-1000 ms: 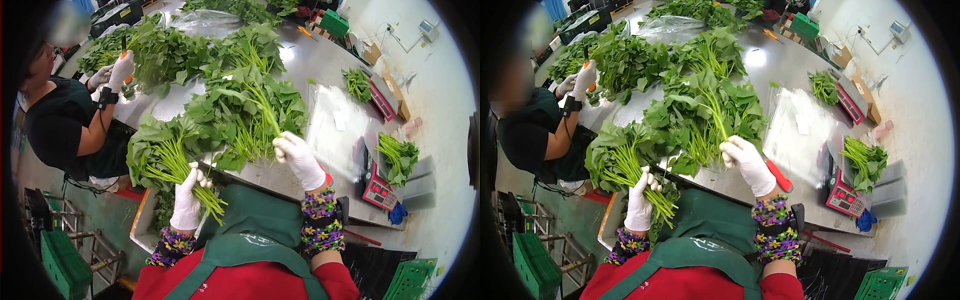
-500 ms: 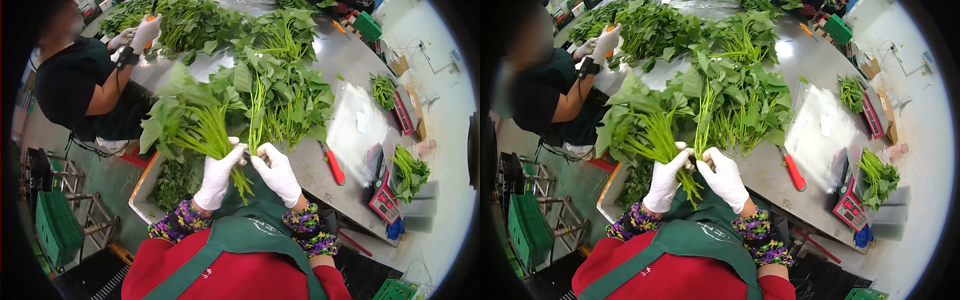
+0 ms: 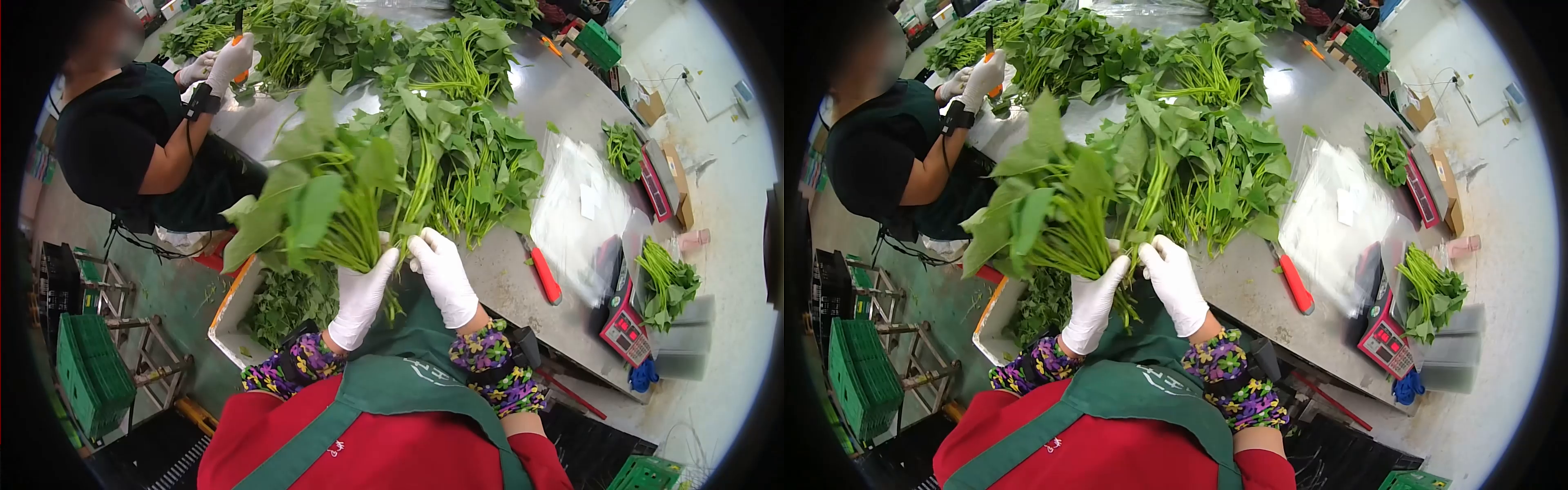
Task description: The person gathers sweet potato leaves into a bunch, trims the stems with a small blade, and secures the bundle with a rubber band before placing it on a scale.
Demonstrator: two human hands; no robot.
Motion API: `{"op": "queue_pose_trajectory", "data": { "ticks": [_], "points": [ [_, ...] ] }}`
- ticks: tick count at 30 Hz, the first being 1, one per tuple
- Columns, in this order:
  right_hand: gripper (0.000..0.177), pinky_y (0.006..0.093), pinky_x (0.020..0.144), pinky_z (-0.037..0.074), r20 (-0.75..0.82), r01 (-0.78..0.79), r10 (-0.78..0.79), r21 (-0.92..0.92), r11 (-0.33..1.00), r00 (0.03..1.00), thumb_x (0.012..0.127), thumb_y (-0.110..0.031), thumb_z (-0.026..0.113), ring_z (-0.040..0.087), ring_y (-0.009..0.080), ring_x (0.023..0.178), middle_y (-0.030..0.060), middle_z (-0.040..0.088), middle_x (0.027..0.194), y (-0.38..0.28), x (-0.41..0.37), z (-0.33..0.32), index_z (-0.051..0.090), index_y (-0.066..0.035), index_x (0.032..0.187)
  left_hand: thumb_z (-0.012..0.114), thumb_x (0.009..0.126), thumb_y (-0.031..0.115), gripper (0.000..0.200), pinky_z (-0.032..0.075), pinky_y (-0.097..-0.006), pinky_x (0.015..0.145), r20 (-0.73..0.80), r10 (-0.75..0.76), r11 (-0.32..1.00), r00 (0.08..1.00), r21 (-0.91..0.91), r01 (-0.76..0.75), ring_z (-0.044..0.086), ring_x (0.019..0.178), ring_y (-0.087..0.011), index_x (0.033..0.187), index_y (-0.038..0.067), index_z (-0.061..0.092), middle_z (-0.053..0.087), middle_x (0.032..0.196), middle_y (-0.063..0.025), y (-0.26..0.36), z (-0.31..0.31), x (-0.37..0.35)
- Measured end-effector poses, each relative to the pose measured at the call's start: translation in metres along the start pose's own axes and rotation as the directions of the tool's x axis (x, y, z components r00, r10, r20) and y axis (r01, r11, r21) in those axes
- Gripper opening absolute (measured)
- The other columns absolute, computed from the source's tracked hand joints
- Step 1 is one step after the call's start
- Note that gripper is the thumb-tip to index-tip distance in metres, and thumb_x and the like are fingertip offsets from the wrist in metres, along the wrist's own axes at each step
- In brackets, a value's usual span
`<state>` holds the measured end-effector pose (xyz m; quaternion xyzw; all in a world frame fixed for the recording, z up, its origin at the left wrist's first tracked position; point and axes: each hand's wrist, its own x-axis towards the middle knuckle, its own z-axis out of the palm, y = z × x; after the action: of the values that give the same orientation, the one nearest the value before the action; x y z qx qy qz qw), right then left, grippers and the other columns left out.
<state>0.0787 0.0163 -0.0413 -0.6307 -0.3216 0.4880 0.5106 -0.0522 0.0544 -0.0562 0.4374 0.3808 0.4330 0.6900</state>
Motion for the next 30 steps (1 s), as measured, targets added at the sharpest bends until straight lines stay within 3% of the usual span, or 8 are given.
{"op": "queue_pose_trajectory", "data": {
  "ticks": [4, 6, 7, 10, 13, 17, 20, 30],
  "points": [
    [0.020, 0.0224, 0.057, 0.039, -0.161, 0.016, 0.008, 0.150, 0.989, 0.987, 0.094, -0.020, 0.051, 0.046, 0.0073, 0.057, -0.0008, 0.052, 0.068, 0.008, 0.002, 0.014, 0.055, -0.005, 0.081, 0.066, 0.082, -0.002, 0.025, 0.049, -0.0230, 0.071, -0.099, 0.051, 0.986, 0.994, -0.155, -0.066, 0.058, 0.081, -0.0103, 0.105, 0.003, 0.057, 0.059, 0.094, -0.0022, 0.003, -0.003, 0.000],
    [0.021, 0.0231, 0.057, 0.038, -0.324, 0.200, -0.181, 0.028, 0.979, 0.929, 0.096, -0.020, 0.048, 0.046, 0.0076, 0.058, 0.0002, 0.051, 0.068, 0.017, 0.006, 0.016, 0.055, -0.006, 0.082, 0.066, 0.082, -0.002, 0.026, 0.051, -0.0236, 0.067, -0.173, -0.026, 0.982, 0.985, -0.189, -0.008, 0.059, 0.079, -0.0111, 0.105, 0.003, 0.056, 0.059, 0.093, -0.0027, 0.005, -0.005, -0.003],
    [0.022, 0.0313, 0.059, 0.038, -0.346, 0.395, -0.509, -0.350, 0.850, 0.788, 0.096, -0.017, 0.044, 0.044, 0.0151, 0.063, 0.0065, 0.043, 0.067, 0.016, 0.011, 0.003, 0.048, -0.001, 0.082, 0.066, 0.082, -0.003, 0.026, 0.051, -0.0240, 0.063, -0.259, 0.008, 0.973, 0.966, -0.222, -0.067, 0.060, 0.076, -0.0114, 0.105, 0.003, 0.056, 0.060, 0.092, -0.0028, 0.010, -0.007, -0.005],
    [0.022, 0.0306, 0.061, 0.038, -0.369, 0.236, -0.220, -0.001, 0.972, 0.903, 0.096, -0.017, 0.045, 0.040, 0.0154, 0.064, 0.0067, 0.043, 0.069, 0.009, 0.018, -0.027, 0.046, 0.000, 0.082, 0.065, 0.086, 0.003, 0.022, 0.049, -0.0239, 0.061, -0.333, 0.095, 0.987, 0.938, -0.092, -0.132, 0.057, 0.070, -0.0103, 0.106, 0.004, 0.057, 0.060, 0.093, -0.0029, 0.015, -0.040, 0.003],
    [0.021, 0.0299, 0.061, 0.038, -0.287, 0.252, -0.290, -0.160, 0.954, 0.913, 0.095, -0.017, 0.047, 0.039, 0.0137, 0.065, 0.0055, 0.042, 0.069, 0.005, 0.010, -0.023, 0.045, 0.000, 0.081, 0.064, 0.088, 0.009, 0.019, 0.046, -0.0214, 0.060, -0.355, 0.100, 0.995, 0.929, 0.058, -0.085, 0.055, 0.067, -0.0090, 0.106, 0.004, 0.058, 0.061, 0.094, -0.0015, 0.011, -0.083, 0.015],
    [0.022, 0.0296, 0.058, 0.037, -0.182, 0.261, -0.286, -0.149, 0.954, 0.941, 0.096, -0.017, 0.048, 0.038, 0.0129, 0.063, 0.0046, 0.040, 0.068, -0.011, -0.005, -0.002, 0.043, -0.001, 0.080, 0.065, 0.087, 0.007, 0.017, 0.046, -0.0216, 0.058, -0.488, 0.051, 0.997, 0.871, -0.028, -0.074, 0.055, 0.068, -0.0086, 0.103, 0.004, 0.059, 0.061, 0.093, -0.0021, 0.016, -0.089, 0.019],
    [0.021, 0.0291, 0.058, 0.037, -0.116, 0.315, -0.345, -0.216, 0.924, 0.931, 0.096, -0.017, 0.048, 0.038, 0.0133, 0.063, 0.0051, 0.041, 0.068, -0.009, -0.010, 0.006, 0.045, -0.002, 0.082, 0.064, 0.082, 0.002, 0.020, 0.047, -0.0239, 0.055, -0.378, 0.037, 0.999, 0.925, -0.007, -0.043, 0.054, 0.060, -0.0115, 0.101, 0.003, 0.057, 0.060, 0.080, -0.0053, 0.021, -0.075, 0.015],
    [0.019, 0.0299, 0.060, 0.038, -0.037, 0.318, -0.334, -0.229, 0.920, 0.942, 0.096, -0.017, 0.050, 0.041, 0.0155, 0.063, 0.0086, 0.043, 0.069, 0.007, -0.009, 0.022, 0.047, -0.001, 0.085, 0.067, 0.081, -0.003, 0.026, 0.049, -0.0233, 0.062, -0.052, -0.050, 0.984, 0.997, -0.174, 0.040, 0.060, 0.070, -0.0113, 0.105, 0.001, 0.057, 0.065, 0.089, -0.0065, 0.032, -0.010, 0.007]
  ]
}}
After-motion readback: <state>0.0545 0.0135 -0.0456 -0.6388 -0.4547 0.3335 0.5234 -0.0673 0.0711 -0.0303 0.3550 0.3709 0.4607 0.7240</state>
